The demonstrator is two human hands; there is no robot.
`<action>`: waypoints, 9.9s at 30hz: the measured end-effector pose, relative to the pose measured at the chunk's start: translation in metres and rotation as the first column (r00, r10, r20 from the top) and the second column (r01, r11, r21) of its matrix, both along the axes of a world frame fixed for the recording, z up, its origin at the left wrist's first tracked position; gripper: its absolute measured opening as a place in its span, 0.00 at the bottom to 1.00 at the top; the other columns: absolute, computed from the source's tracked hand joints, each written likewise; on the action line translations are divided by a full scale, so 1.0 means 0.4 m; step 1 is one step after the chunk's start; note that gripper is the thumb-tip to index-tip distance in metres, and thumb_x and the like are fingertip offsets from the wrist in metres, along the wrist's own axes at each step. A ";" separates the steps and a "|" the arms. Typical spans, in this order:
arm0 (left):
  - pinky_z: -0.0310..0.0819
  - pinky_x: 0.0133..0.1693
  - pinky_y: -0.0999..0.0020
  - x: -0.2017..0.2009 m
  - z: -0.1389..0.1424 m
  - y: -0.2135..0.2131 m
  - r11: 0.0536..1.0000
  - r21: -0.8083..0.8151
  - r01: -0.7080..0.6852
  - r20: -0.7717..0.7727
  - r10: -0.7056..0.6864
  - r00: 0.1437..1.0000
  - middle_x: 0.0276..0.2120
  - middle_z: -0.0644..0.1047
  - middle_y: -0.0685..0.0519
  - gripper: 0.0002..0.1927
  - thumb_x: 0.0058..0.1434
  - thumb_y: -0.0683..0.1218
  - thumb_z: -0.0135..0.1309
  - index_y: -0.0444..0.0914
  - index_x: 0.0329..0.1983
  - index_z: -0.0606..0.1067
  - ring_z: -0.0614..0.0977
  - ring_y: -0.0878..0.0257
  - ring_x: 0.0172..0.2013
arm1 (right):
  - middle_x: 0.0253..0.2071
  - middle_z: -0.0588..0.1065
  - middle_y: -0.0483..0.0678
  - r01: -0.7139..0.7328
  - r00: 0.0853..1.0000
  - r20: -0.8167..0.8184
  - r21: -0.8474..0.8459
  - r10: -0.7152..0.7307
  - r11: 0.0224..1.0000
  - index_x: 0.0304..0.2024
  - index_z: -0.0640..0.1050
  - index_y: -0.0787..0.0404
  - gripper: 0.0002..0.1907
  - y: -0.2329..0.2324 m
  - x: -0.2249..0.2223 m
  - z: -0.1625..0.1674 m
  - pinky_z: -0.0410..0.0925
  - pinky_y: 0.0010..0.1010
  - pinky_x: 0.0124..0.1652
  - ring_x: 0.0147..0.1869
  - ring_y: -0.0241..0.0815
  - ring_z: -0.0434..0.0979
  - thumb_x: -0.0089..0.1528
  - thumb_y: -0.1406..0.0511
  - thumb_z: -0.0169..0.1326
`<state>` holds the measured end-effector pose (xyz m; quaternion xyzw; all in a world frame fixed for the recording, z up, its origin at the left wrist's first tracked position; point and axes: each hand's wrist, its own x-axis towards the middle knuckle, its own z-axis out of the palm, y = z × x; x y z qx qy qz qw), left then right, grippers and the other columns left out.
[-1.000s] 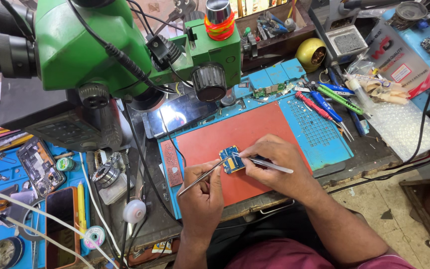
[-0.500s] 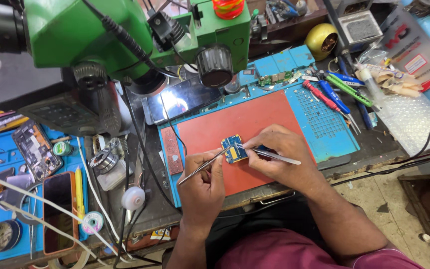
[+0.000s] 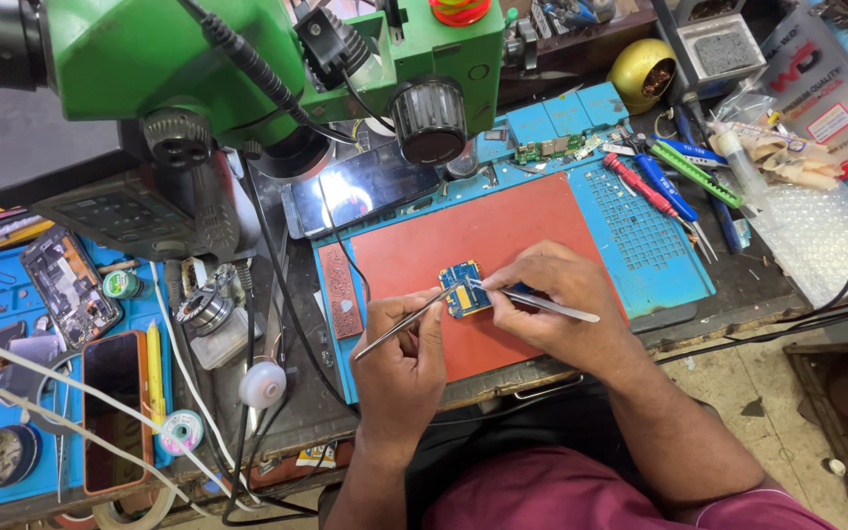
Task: The person uses a soldering iron and tweezers to work on a small blue circuit board placed on a red mat. They repeatedly heat and adjust components on the board, occasionally switching between tools and repositioning the board under a microscope.
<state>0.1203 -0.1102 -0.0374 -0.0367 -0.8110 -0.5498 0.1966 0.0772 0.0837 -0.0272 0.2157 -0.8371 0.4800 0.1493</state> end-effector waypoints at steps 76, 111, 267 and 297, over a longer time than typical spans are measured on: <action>0.68 0.22 0.79 -0.003 -0.001 -0.005 0.999 -0.032 -0.015 0.002 0.015 1.000 0.32 0.83 0.53 0.06 0.67 0.40 0.58 0.34 0.44 0.74 0.73 0.78 0.22 | 0.32 0.80 0.46 -0.020 1.000 0.008 0.010 0.019 1.000 0.34 0.81 0.59 0.08 0.002 -0.002 0.000 0.73 0.30 0.36 0.38 0.42 0.80 0.51 0.69 0.64; 0.68 0.22 0.79 -0.004 -0.001 -0.005 1.000 0.006 0.010 0.019 -0.010 1.000 0.32 0.83 0.54 0.06 0.68 0.40 0.57 0.34 0.44 0.73 0.73 0.79 0.22 | 0.33 0.80 0.46 -0.031 0.999 0.027 -0.011 0.032 0.999 0.34 0.82 0.60 0.09 0.000 -0.003 -0.001 0.73 0.30 0.37 0.38 0.42 0.81 0.50 0.70 0.64; 0.68 0.22 0.79 -0.007 0.000 -0.008 1.000 -0.010 0.001 0.006 -0.001 1.000 0.36 0.85 0.52 0.06 0.68 0.40 0.57 0.34 0.42 0.72 0.72 0.79 0.22 | 0.32 0.80 0.46 -0.069 0.998 0.011 0.039 0.069 0.997 0.33 0.82 0.60 0.08 0.003 -0.003 -0.001 0.72 0.31 0.36 0.37 0.42 0.80 0.50 0.70 0.63; 0.69 0.22 0.79 -0.006 -0.004 -0.010 1.000 0.001 0.010 0.013 -0.010 1.000 0.37 0.85 0.52 0.06 0.68 0.40 0.57 0.33 0.43 0.71 0.72 0.79 0.23 | 0.33 0.80 0.45 -0.079 0.997 0.022 0.028 0.078 0.997 0.34 0.82 0.59 0.08 0.006 -0.003 -0.001 0.73 0.30 0.36 0.38 0.41 0.80 0.51 0.70 0.63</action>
